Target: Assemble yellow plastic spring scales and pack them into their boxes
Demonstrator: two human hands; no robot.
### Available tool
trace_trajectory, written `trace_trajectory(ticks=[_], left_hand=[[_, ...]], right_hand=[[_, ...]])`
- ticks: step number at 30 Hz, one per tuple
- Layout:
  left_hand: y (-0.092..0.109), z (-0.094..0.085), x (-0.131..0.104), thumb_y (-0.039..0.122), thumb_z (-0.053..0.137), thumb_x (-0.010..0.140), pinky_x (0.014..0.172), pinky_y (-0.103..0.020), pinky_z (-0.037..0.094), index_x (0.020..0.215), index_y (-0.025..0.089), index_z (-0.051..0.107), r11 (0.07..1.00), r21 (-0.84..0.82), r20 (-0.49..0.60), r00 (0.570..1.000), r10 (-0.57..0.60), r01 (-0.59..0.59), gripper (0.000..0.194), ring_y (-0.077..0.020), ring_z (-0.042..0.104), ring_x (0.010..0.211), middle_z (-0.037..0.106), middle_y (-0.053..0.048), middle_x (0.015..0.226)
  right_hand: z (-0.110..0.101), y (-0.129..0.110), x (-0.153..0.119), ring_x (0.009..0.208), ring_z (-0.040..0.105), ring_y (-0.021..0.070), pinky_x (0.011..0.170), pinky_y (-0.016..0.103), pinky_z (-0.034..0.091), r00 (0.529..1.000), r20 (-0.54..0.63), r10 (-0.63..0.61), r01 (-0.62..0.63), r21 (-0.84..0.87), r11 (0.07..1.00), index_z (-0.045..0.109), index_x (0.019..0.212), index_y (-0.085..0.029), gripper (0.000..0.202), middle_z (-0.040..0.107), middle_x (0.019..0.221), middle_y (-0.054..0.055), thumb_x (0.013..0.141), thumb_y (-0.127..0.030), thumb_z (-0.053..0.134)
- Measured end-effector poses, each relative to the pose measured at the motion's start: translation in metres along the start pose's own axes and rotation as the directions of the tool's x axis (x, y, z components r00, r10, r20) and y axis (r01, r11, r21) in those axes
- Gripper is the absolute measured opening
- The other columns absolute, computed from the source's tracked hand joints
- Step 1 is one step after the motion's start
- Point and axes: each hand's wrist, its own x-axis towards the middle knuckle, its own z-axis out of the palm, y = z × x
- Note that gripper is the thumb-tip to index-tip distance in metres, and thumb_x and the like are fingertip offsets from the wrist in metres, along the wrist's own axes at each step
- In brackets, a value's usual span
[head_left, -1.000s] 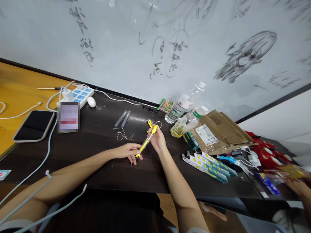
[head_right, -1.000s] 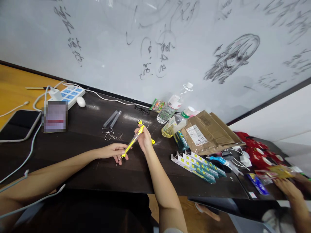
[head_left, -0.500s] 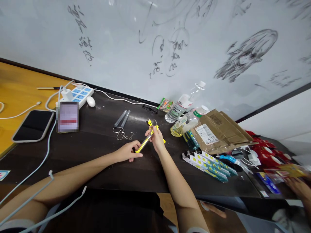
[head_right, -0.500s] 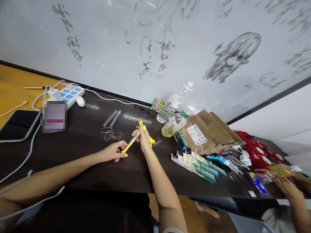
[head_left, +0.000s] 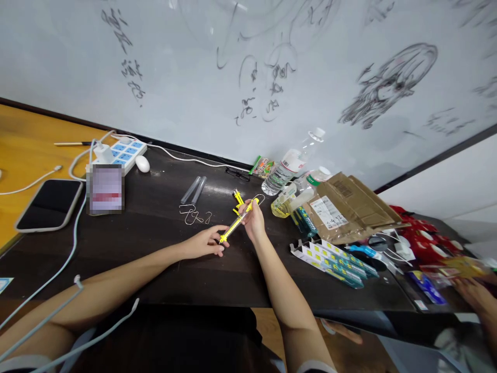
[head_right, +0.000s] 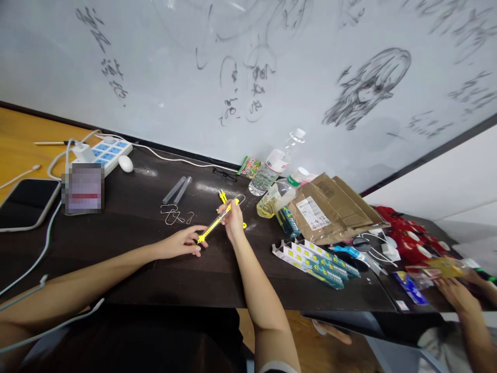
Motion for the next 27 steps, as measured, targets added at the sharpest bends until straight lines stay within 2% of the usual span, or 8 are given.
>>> trace_trajectory(ticks=[9,14,17,20,23,27], left_hand=[[0.002,0.002,0.000,0.024,0.059,0.083,0.070,-0.031,0.050,0.135,0.017,0.030,1.000,0.025,-0.004,1.000,-0.014,0.014,0.060,-0.0145,0.066,0.072,0.069,-0.009,0.089],[0.002,0.004,0.000,0.024,0.060,0.082,0.067,-0.031,0.050,0.137,0.018,0.028,0.996,0.002,0.017,0.996,-0.085,0.085,0.064,-0.0151,0.066,0.068,0.070,-0.006,0.083],[-0.001,0.004,0.003,0.025,0.061,0.081,0.068,-0.030,0.049,0.137,0.017,0.029,0.998,-0.036,0.004,0.999,-0.047,0.047,0.065,-0.0146,0.066,0.069,0.070,-0.006,0.083],[-0.002,0.003,0.004,0.025,0.062,0.081,0.070,-0.030,0.049,0.138,0.017,0.026,0.997,-0.078,-0.051,0.998,-0.024,0.020,0.068,-0.0133,0.065,0.070,0.069,-0.006,0.084],[-0.001,0.003,0.002,0.026,0.062,0.081,0.070,-0.031,0.050,0.142,0.020,0.021,0.993,-0.102,-0.030,0.998,-0.056,0.052,0.074,-0.0141,0.066,0.069,0.070,-0.005,0.082],[0.002,0.004,0.001,0.027,0.062,0.081,0.068,-0.030,0.049,0.141,0.020,0.024,0.996,-0.058,0.030,0.998,-0.059,0.061,0.071,-0.0141,0.065,0.068,0.069,-0.004,0.080]], right_hand=[[0.003,0.000,-0.001,0.040,0.042,0.0077,0.034,0.017,0.030,1.000,0.011,0.027,-0.027,0.020,0.999,0.051,0.085,-0.020,0.039,0.057,0.056,-0.004,0.082,-0.059,0.050],[-0.013,-0.012,0.007,0.038,0.040,0.0068,0.035,0.018,0.030,0.990,-0.139,-0.020,0.026,0.046,0.999,0.050,0.082,-0.020,0.037,0.052,0.052,-0.006,0.084,-0.058,0.049],[-0.019,-0.015,0.010,0.037,0.038,0.0060,0.035,0.018,0.030,0.978,-0.203,-0.052,0.068,0.070,0.995,0.049,0.079,-0.020,0.037,0.050,0.051,-0.007,0.084,-0.057,0.049],[-0.010,-0.007,0.006,0.037,0.038,0.0062,0.034,0.017,0.028,0.991,-0.136,-0.008,0.018,0.069,0.997,0.049,0.080,-0.021,0.037,0.052,0.053,-0.006,0.084,-0.057,0.048],[0.001,0.001,0.002,0.039,0.040,0.0077,0.033,0.018,0.027,0.996,-0.055,0.064,-0.061,0.044,0.997,0.049,0.082,-0.021,0.038,0.054,0.055,-0.005,0.084,-0.059,0.047],[-0.007,-0.007,0.005,0.038,0.039,0.0072,0.034,0.018,0.027,0.993,-0.119,0.025,-0.020,0.037,0.999,0.049,0.081,-0.021,0.038,0.052,0.052,-0.006,0.083,-0.059,0.048]])
